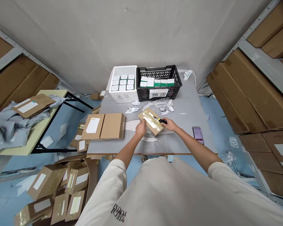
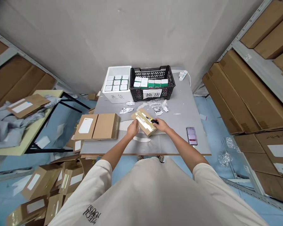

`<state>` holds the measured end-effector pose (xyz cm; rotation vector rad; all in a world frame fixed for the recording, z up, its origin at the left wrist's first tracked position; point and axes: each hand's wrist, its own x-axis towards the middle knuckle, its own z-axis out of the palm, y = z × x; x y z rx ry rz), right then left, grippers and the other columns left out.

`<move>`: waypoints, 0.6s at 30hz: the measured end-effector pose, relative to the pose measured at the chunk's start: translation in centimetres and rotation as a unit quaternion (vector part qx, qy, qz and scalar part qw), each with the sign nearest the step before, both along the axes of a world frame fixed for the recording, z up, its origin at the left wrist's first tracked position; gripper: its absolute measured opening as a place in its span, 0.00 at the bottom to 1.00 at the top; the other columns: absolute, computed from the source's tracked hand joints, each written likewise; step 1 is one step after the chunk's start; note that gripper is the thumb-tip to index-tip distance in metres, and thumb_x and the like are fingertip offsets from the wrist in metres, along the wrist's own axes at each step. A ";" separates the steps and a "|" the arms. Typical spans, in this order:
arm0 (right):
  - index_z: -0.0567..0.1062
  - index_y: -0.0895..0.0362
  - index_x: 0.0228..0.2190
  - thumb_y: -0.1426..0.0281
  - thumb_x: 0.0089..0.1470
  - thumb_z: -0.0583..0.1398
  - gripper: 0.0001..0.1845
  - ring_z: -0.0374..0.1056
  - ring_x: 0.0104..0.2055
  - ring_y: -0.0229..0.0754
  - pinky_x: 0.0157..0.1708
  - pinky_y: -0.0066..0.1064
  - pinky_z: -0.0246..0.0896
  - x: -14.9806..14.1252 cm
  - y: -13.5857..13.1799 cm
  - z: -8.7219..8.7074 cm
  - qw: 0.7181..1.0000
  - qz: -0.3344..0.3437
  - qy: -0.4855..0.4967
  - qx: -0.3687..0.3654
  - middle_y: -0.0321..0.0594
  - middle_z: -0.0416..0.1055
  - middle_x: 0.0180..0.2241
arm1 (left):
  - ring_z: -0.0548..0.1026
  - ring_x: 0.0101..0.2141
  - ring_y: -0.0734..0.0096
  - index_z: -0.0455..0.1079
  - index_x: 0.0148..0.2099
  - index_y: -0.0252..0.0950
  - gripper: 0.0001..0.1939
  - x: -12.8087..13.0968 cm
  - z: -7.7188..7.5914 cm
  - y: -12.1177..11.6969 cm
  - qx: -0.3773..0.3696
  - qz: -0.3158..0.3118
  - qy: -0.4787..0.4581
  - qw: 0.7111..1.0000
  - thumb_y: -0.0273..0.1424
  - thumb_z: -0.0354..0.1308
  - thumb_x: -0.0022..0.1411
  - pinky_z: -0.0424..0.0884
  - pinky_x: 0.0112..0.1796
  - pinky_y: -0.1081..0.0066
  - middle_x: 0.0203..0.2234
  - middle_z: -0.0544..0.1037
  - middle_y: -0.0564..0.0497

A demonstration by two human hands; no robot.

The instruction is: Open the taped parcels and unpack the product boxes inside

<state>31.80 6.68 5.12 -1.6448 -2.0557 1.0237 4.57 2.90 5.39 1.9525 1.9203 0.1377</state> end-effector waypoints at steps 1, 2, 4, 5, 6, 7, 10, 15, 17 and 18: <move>0.74 0.53 0.51 0.62 0.60 0.62 0.18 0.73 0.50 0.50 0.50 0.39 0.67 0.0 -0.6 -0.2 1.000 -0.009 0.011 -0.005 0.44 0.78 0.50 | 0.78 0.48 0.55 0.56 0.68 0.41 0.24 0.2 -0.1 0.3 0.002 0.005 -0.015 1.000 0.30 0.45 0.72 0.73 0.46 0.60 0.54 0.75 0.41; 0.74 0.52 0.51 0.61 0.60 0.62 0.19 0.74 0.50 0.50 0.50 0.39 0.68 -0.1 -1.2 -0.5 1.000 -0.019 0.022 -0.010 0.44 0.78 0.50 | 0.77 0.50 0.55 0.57 0.67 0.41 0.23 0.4 -0.1 0.7 0.007 0.005 -0.029 1.000 0.30 0.44 0.72 0.73 0.46 0.60 0.55 0.74 0.40; 0.72 0.52 0.51 0.60 0.61 0.61 0.19 0.74 0.49 0.49 0.49 0.38 0.68 -0.3 -2.1 -1.1 0.998 -0.033 0.052 -0.027 0.43 0.79 0.49 | 0.76 0.53 0.55 0.60 0.66 0.40 0.22 0.8 -0.2 1.3 0.021 -0.004 -0.050 0.999 0.31 0.43 0.73 0.72 0.49 0.60 0.55 0.74 0.39; 0.72 0.52 0.51 0.59 0.61 0.60 0.19 0.75 0.47 0.47 0.48 0.37 0.68 -0.4 -2.3 -1.5 0.996 -0.036 0.071 -0.042 0.43 0.79 0.48 | 0.75 0.54 0.55 0.61 0.65 0.39 0.22 1.0 -0.1 1.6 0.025 -0.011 -0.056 0.998 0.31 0.43 0.73 0.72 0.51 0.60 0.55 0.73 0.39; 0.71 0.52 0.51 0.59 0.62 0.60 0.18 0.75 0.45 0.46 0.47 0.37 0.69 -0.4 -2.5 -1.8 0.993 -0.037 0.092 -0.057 0.42 0.79 0.46 | 0.74 0.55 0.56 0.61 0.65 0.38 0.21 1.3 -0.1 1.8 0.027 -0.016 -0.059 0.998 0.30 0.43 0.72 0.71 0.52 0.60 0.55 0.73 0.39; 0.70 0.53 0.51 0.59 0.62 0.59 0.18 0.76 0.43 0.45 0.46 0.36 0.69 -0.3 -2.6 -2.1 0.990 -0.039 0.113 -0.070 0.41 0.79 0.43 | 0.73 0.56 0.55 0.62 0.64 0.37 0.21 1.6 0.0 2.0 0.027 -0.016 -0.055 0.998 0.30 0.44 0.72 0.71 0.53 0.60 0.56 0.72 0.38; 0.68 0.54 0.49 0.58 0.62 0.58 0.18 0.76 0.39 0.42 0.45 0.36 0.69 0.4 -2.2 -2.4 0.984 -0.066 0.146 -0.074 0.39 0.78 0.39 | 0.68 0.60 0.49 0.64 0.63 0.36 0.21 2.8 0.6 2.3 0.045 0.006 -0.017 0.999 0.36 0.47 0.72 0.67 0.56 0.55 0.62 0.67 0.36; 0.69 0.53 0.47 0.57 0.60 0.59 0.17 0.74 0.39 0.40 0.43 0.35 0.69 2.1 -1.0 -1.4 0.985 -0.125 0.111 -0.034 0.41 0.76 0.47 | 0.65 0.61 0.41 0.61 0.66 0.37 0.31 6.5 1.5 1.9 0.058 -0.003 -0.004 0.998 0.49 0.54 0.67 0.64 0.57 0.48 0.64 0.65 0.34; 0.68 0.53 0.47 0.57 0.60 0.58 0.17 0.73 0.37 0.38 0.40 0.33 0.69 2.3 -0.6 -0.9 0.983 -0.135 0.115 -0.043 0.41 0.76 0.48 | 0.65 0.61 0.39 0.60 0.67 0.35 0.36 7.8 1.6 1.4 0.056 -0.022 0.000 0.998 0.52 0.56 0.64 0.62 0.58 0.47 0.63 0.65 0.33; 0.68 0.53 0.46 0.57 0.60 0.58 0.17 0.73 0.36 0.38 0.39 0.33 0.69 2.4 -0.6 -0.7 0.982 -0.138 0.122 -0.050 0.41 0.75 0.48 | 0.64 0.61 0.38 0.59 0.68 0.35 0.39 8.3 1.6 1.2 0.054 -0.029 0.006 0.998 0.52 0.58 0.63 0.62 0.58 0.47 0.64 0.63 0.32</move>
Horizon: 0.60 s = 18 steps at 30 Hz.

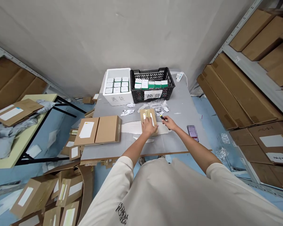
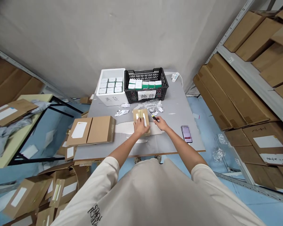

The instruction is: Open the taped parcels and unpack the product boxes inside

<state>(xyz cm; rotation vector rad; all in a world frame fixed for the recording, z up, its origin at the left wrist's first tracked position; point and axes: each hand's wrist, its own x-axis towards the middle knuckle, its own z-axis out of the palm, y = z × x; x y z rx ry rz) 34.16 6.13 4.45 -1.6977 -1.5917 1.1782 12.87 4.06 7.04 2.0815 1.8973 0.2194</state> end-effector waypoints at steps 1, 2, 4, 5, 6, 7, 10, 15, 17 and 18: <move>0.68 0.53 0.46 0.57 0.59 0.58 0.17 0.72 0.35 0.38 0.37 0.32 0.69 0.0 0.1 0.1 1.000 -0.003 0.010 -0.003 0.40 0.75 0.48 | 0.63 0.62 0.38 0.58 0.68 0.34 0.40 0.3 0.0 -0.2 -0.002 -0.006 0.007 1.000 0.52 0.58 0.62 0.61 0.58 0.47 0.65 0.62 0.31; 0.68 0.53 0.46 0.57 0.58 0.59 0.17 0.71 0.35 0.37 0.36 0.31 0.68 0.0 0.1 0.2 1.000 -0.009 0.018 -0.003 0.40 0.75 0.47 | 0.62 0.63 0.38 0.57 0.69 0.34 0.41 0.5 0.1 -0.4 -0.007 -0.009 0.015 1.000 0.51 0.59 0.61 0.60 0.59 0.47 0.66 0.60 0.31; 0.69 0.53 0.45 0.56 0.57 0.60 0.18 0.69 0.33 0.37 0.35 0.31 0.67 0.1 0.2 0.3 0.999 -0.024 0.031 -0.003 0.38 0.75 0.44 | 0.61 0.63 0.38 0.55 0.70 0.35 0.42 0.4 0.3 -0.6 -0.026 -0.022 0.032 0.999 0.49 0.60 0.60 0.59 0.59 0.47 0.67 0.59 0.31; 0.69 0.53 0.44 0.56 0.56 0.61 0.18 0.68 0.32 0.37 0.34 0.31 0.67 0.1 0.2 0.3 0.999 -0.034 0.039 -0.006 0.37 0.75 0.41 | 0.61 0.64 0.39 0.54 0.71 0.35 0.43 0.2 0.4 -0.6 -0.038 -0.035 0.041 0.998 0.47 0.61 0.59 0.58 0.60 0.47 0.67 0.59 0.31; 0.69 0.53 0.44 0.55 0.55 0.61 0.19 0.68 0.31 0.38 0.33 0.31 0.67 0.0 0.3 0.2 0.998 -0.044 0.050 -0.011 0.36 0.75 0.39 | 0.60 0.64 0.39 0.53 0.71 0.37 0.44 -0.1 0.5 -0.6 -0.050 -0.055 0.049 0.996 0.44 0.63 0.58 0.57 0.60 0.47 0.66 0.59 0.32; 0.69 0.53 0.43 0.54 0.54 0.62 0.19 0.68 0.32 0.39 0.33 0.31 0.67 0.0 0.4 0.2 0.996 -0.056 0.064 -0.014 0.36 0.75 0.37 | 0.60 0.64 0.40 0.52 0.72 0.38 0.45 -0.6 0.6 -0.6 -0.062 -0.079 0.056 0.993 0.42 0.64 0.57 0.57 0.60 0.46 0.67 0.59 0.33; 0.69 0.53 0.40 0.53 0.53 0.64 0.20 0.71 0.38 0.41 0.40 0.33 0.68 -0.5 0.5 0.1 0.990 -0.080 0.114 -0.004 0.37 0.75 0.36 | 0.56 0.66 0.43 0.46 0.73 0.43 0.50 -2.5 0.7 -0.5 -0.079 -0.167 0.061 0.981 0.35 0.66 0.53 0.55 0.61 0.46 0.69 0.56 0.36; 0.69 0.53 0.38 0.53 0.52 0.66 0.20 0.73 0.40 0.43 0.44 0.33 0.68 -2.2 -1.0 -0.3 0.983 -0.074 0.166 -0.040 0.37 0.76 0.34 | 0.51 0.70 0.49 0.43 0.74 0.47 0.53 -5.8 0.4 -0.4 -0.062 -0.263 0.068 0.960 0.23 0.63 0.51 0.52 0.64 0.48 0.69 0.56 0.41; 0.68 0.53 0.39 0.54 0.53 0.67 0.21 0.75 0.41 0.43 0.42 0.33 0.69 -2.9 -2.1 -0.4 0.978 -0.067 0.186 -0.072 0.38 0.78 0.35 | 0.55 0.68 0.48 0.45 0.73 0.45 0.48 -6.3 0.4 -0.5 -0.041 -0.256 0.065 0.964 0.25 0.62 0.55 0.51 0.64 0.48 0.66 0.60 0.40; 0.68 0.53 0.40 0.55 0.53 0.67 0.20 0.76 0.42 0.43 0.41 0.32 0.69 -3.1 -2.6 -0.4 0.974 -0.062 0.197 -0.090 0.39 0.78 0.36 | 0.57 0.67 0.48 0.47 0.73 0.44 0.45 -6.3 0.3 -0.7 -0.030 -0.251 0.060 0.966 0.27 0.61 0.57 0.52 0.64 0.49 0.64 0.62 0.39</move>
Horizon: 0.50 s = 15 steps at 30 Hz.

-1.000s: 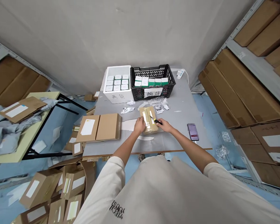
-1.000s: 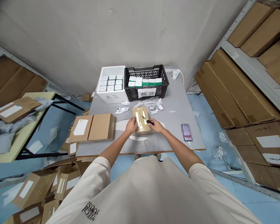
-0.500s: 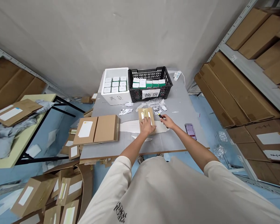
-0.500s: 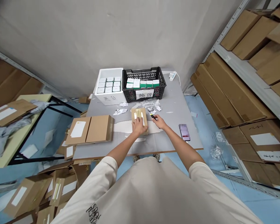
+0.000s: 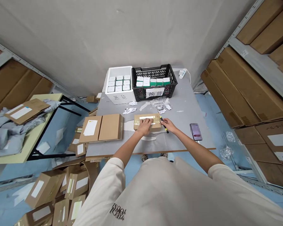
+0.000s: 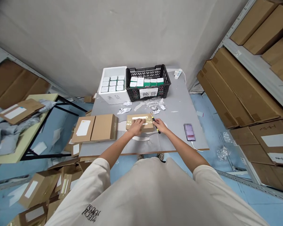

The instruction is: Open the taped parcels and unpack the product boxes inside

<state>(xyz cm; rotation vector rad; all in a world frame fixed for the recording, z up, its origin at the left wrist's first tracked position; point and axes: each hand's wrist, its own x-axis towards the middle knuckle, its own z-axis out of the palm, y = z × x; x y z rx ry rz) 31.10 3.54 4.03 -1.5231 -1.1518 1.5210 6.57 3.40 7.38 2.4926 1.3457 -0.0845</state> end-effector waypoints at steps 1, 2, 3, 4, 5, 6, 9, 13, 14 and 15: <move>0.68 0.53 0.40 0.56 0.54 0.67 0.20 0.77 0.42 0.43 0.40 0.31 0.70 -0.1 -0.4 0.0 1.000 0.008 0.014 -0.017 0.40 0.79 0.38 | 0.60 0.65 0.48 0.49 0.72 0.43 0.42 0.1 0.0 -0.1 0.008 0.002 -0.007 1.000 0.30 0.61 0.59 0.53 0.63 0.50 0.63 0.64 0.39; 0.68 0.53 0.41 0.56 0.55 0.67 0.19 0.77 0.43 0.43 0.39 0.31 0.70 -0.1 -0.8 0.1 0.999 0.019 0.025 -0.032 0.42 0.80 0.40 | 0.62 0.63 0.47 0.51 0.71 0.42 0.40 0.4 0.0 -0.3 0.013 0.001 -0.011 1.000 0.32 0.61 0.60 0.54 0.63 0.51 0.62 0.65 0.38; 0.68 0.53 0.42 0.57 0.57 0.66 0.18 0.77 0.42 0.43 0.37 0.30 0.70 0.0 -1.0 0.2 0.998 0.029 0.032 -0.044 0.42 0.80 0.42 | 0.63 0.62 0.47 0.53 0.70 0.41 0.38 0.7 -0.1 -0.4 0.016 0.000 -0.013 1.000 0.34 0.62 0.60 0.56 0.62 0.52 0.61 0.66 0.38; 0.69 0.53 0.42 0.58 0.58 0.65 0.17 0.78 0.41 0.42 0.35 0.29 0.70 0.2 -1.2 0.3 0.997 0.039 0.031 -0.051 0.43 0.79 0.43 | 0.64 0.61 0.47 0.55 0.69 0.41 0.37 1.0 -0.1 -0.4 0.018 -0.001 -0.013 1.000 0.36 0.63 0.60 0.57 0.61 0.52 0.60 0.67 0.39; 0.70 0.54 0.42 0.59 0.60 0.64 0.15 0.77 0.39 0.41 0.34 0.28 0.70 0.5 -1.2 0.4 0.997 0.047 0.023 -0.051 0.43 0.79 0.43 | 0.65 0.60 0.47 0.56 0.68 0.41 0.36 1.3 -0.2 -0.4 0.019 0.000 -0.012 1.000 0.37 0.64 0.60 0.58 0.60 0.53 0.59 0.68 0.39; 0.71 0.54 0.42 0.60 0.61 0.63 0.13 0.77 0.37 0.40 0.32 0.26 0.69 1.0 -1.2 0.6 0.998 0.054 0.007 -0.044 0.43 0.79 0.43 | 0.66 0.59 0.48 0.58 0.67 0.40 0.36 1.6 -0.3 -0.4 0.020 0.002 -0.009 1.000 0.38 0.65 0.59 0.59 0.59 0.54 0.58 0.69 0.39; 0.74 0.56 0.39 0.60 0.65 0.59 0.11 0.74 0.33 0.36 0.27 0.23 0.66 2.8 -0.9 1.0 0.995 0.080 -0.065 -0.010 0.43 0.79 0.39 | 0.69 0.57 0.49 0.62 0.63 0.39 0.34 2.1 -0.5 0.1 0.023 0.001 0.005 1.000 0.39 0.67 0.57 0.58 0.59 0.54 0.55 0.71 0.40; 0.75 0.55 0.44 0.58 0.64 0.60 0.15 0.72 0.28 0.36 0.25 0.24 0.66 5.7 -0.5 1.4 0.981 0.144 -0.128 0.025 0.41 0.79 0.36 | 0.71 0.55 0.49 0.65 0.60 0.37 0.34 2.4 -0.6 0.6 0.024 0.000 0.027 0.999 0.40 0.71 0.53 0.57 0.61 0.55 0.52 0.72 0.40; 0.75 0.55 0.45 0.58 0.63 0.61 0.16 0.72 0.28 0.36 0.25 0.24 0.66 6.3 -0.4 1.6 0.975 0.167 -0.141 0.039 0.41 0.79 0.36 | 0.72 0.55 0.49 0.66 0.59 0.37 0.35 2.4 -0.6 0.7 0.024 -0.001 0.030 0.999 0.40 0.72 0.53 0.57 0.61 0.55 0.53 0.72 0.40; 0.76 0.55 0.46 0.58 0.63 0.61 0.16 0.73 0.28 0.37 0.26 0.25 0.66 6.8 -0.2 1.7 0.967 0.194 -0.158 0.055 0.40 0.79 0.36 | 0.72 0.55 0.49 0.66 0.59 0.37 0.35 2.4 -0.6 0.7 0.023 -0.003 0.032 0.999 0.40 0.72 0.52 0.56 0.62 0.55 0.53 0.71 0.39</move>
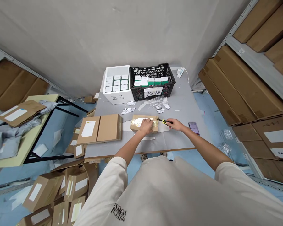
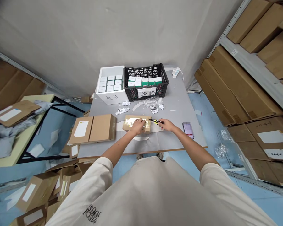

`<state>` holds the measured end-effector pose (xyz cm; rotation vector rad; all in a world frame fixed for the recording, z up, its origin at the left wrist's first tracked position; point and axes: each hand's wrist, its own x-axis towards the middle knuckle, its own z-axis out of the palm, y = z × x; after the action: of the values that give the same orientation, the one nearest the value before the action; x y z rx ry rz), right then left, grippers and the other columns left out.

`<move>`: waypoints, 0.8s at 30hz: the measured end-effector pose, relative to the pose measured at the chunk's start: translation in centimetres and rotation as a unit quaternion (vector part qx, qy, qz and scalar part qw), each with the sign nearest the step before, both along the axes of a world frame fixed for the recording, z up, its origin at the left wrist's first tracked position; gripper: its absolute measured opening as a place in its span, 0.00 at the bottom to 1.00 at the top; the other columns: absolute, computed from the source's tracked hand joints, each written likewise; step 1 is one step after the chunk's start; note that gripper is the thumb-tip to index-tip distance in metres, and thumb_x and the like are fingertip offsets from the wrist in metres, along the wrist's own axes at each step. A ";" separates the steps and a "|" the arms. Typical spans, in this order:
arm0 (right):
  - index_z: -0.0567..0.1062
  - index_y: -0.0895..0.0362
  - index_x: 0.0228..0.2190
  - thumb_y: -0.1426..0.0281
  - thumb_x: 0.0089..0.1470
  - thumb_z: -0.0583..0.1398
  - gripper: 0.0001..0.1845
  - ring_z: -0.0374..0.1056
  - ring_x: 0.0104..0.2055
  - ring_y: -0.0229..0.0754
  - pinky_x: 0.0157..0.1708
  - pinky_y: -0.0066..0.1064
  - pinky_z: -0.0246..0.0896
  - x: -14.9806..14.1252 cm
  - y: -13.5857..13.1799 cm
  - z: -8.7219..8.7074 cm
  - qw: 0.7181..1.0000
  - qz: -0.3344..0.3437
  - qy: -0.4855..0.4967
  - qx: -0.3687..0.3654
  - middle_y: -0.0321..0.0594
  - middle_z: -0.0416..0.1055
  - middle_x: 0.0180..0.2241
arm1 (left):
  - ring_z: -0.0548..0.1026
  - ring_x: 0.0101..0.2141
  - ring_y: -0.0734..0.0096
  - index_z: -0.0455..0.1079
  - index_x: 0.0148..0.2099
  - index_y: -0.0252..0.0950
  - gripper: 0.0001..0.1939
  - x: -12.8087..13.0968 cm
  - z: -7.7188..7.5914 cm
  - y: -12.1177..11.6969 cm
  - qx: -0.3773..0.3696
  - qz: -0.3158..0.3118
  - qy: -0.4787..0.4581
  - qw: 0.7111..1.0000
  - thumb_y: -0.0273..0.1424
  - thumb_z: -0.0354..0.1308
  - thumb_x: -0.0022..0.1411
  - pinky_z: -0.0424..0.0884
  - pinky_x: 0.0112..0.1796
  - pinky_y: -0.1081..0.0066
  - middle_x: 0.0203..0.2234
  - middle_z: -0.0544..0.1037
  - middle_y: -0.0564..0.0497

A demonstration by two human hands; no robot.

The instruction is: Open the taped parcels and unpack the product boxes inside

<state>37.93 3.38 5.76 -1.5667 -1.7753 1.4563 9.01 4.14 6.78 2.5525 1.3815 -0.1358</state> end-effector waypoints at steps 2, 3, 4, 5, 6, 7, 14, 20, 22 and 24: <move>0.78 0.55 0.45 0.59 0.63 0.60 0.15 0.74 0.29 0.38 0.30 0.27 0.66 0.8 0.6 0.4 0.997 0.061 -0.047 0.031 0.39 0.79 0.36 | 0.72 0.55 0.49 0.68 0.58 0.37 0.33 0.0 0.0 0.0 0.000 -0.003 0.003 1.000 0.40 0.72 0.52 0.55 0.64 0.55 0.54 0.71 0.39; 0.78 0.55 0.45 0.59 0.64 0.60 0.15 0.74 0.30 0.39 0.32 0.27 0.65 1.0 0.9 0.6 0.992 0.090 -0.080 0.047 0.39 0.79 0.35 | 0.72 0.54 0.49 0.68 0.58 0.37 0.32 -0.1 0.0 -0.1 0.001 -0.005 0.003 1.000 0.40 0.72 0.53 0.54 0.64 0.54 0.54 0.71 0.40; 0.79 0.55 0.45 0.60 0.64 0.59 0.15 0.74 0.31 0.40 0.33 0.28 0.64 1.1 1.3 0.9 0.984 0.117 -0.116 0.064 0.39 0.80 0.35 | 0.72 0.54 0.49 0.69 0.57 0.37 0.32 -0.1 0.0 -0.2 0.003 -0.007 0.002 1.000 0.40 0.72 0.54 0.53 0.65 0.53 0.54 0.71 0.40; 0.79 0.54 0.46 0.60 0.65 0.59 0.15 0.74 0.33 0.42 0.34 0.28 0.63 1.1 1.7 1.2 0.974 0.141 -0.155 0.081 0.40 0.80 0.35 | 0.73 0.54 0.49 0.69 0.58 0.38 0.31 -0.2 -0.1 -0.2 0.006 -0.009 0.000 1.000 0.40 0.71 0.54 0.53 0.65 0.53 0.54 0.70 0.41; 0.80 0.54 0.47 0.61 0.65 0.58 0.15 0.74 0.35 0.43 0.35 0.29 0.62 1.0 2.2 1.5 0.962 0.163 -0.194 0.098 0.41 0.81 0.37 | 0.73 0.53 0.50 0.68 0.58 0.38 0.31 -0.3 -0.1 -0.3 0.008 -0.011 -0.002 1.000 0.40 0.71 0.55 0.52 0.66 0.53 0.54 0.70 0.41; 0.80 0.53 0.48 0.62 0.66 0.57 0.16 0.74 0.38 0.45 0.36 0.29 0.61 0.7 2.6 1.8 0.948 0.183 -0.231 0.117 0.42 0.81 0.39 | 0.73 0.53 0.50 0.68 0.58 0.38 0.30 -0.4 -0.2 -0.4 0.011 -0.014 -0.005 1.000 0.40 0.70 0.56 0.51 0.66 0.52 0.54 0.70 0.41; 0.78 0.52 0.50 0.66 0.68 0.51 0.18 0.72 0.49 0.49 0.44 0.34 0.58 -2.0 5.3 3.2 0.874 0.266 -0.358 0.191 0.47 0.79 0.47 | 0.75 0.53 0.51 0.65 0.62 0.40 0.31 0.1 -0.2 -0.5 0.004 0.020 -0.025 0.999 0.40 0.68 0.59 0.47 0.68 0.48 0.57 0.68 0.41; 0.78 0.53 0.40 0.61 0.65 0.54 0.14 0.70 0.33 0.42 0.32 0.29 0.57 -1.0 5.2 2.4 0.942 0.220 -0.249 0.045 0.41 0.79 0.34 | 0.74 0.53 0.51 0.64 0.63 0.40 0.31 0.4 -0.4 -0.8 0.005 0.039 -0.042 0.998 0.40 0.66 0.61 0.45 0.68 0.48 0.58 0.67 0.41; 0.77 0.53 0.35 0.57 0.64 0.55 0.16 0.65 0.27 0.38 0.28 0.28 0.55 -0.1 4.4 1.7 0.964 0.196 -0.179 -0.011 0.37 0.76 0.28 | 0.74 0.53 0.51 0.64 0.63 0.40 0.30 0.4 -0.5 -0.9 0.002 0.038 -0.045 0.998 0.40 0.66 0.61 0.44 0.68 0.47 0.58 0.67 0.40; 0.76 0.54 0.32 0.54 0.62 0.57 0.18 0.62 0.24 0.37 0.25 0.27 0.53 0.6 3.4 0.9 0.976 0.170 -0.131 -0.030 0.35 0.74 0.26 | 0.74 0.54 0.50 0.64 0.62 0.40 0.30 0.3 -0.5 -0.9 0.002 0.038 -0.046 0.998 0.40 0.66 0.61 0.45 0.68 0.48 0.58 0.67 0.40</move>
<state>38.56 6.77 6.63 -1.6043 -2.2648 1.5184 9.33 3.27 6.29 2.4716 1.4415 -0.0026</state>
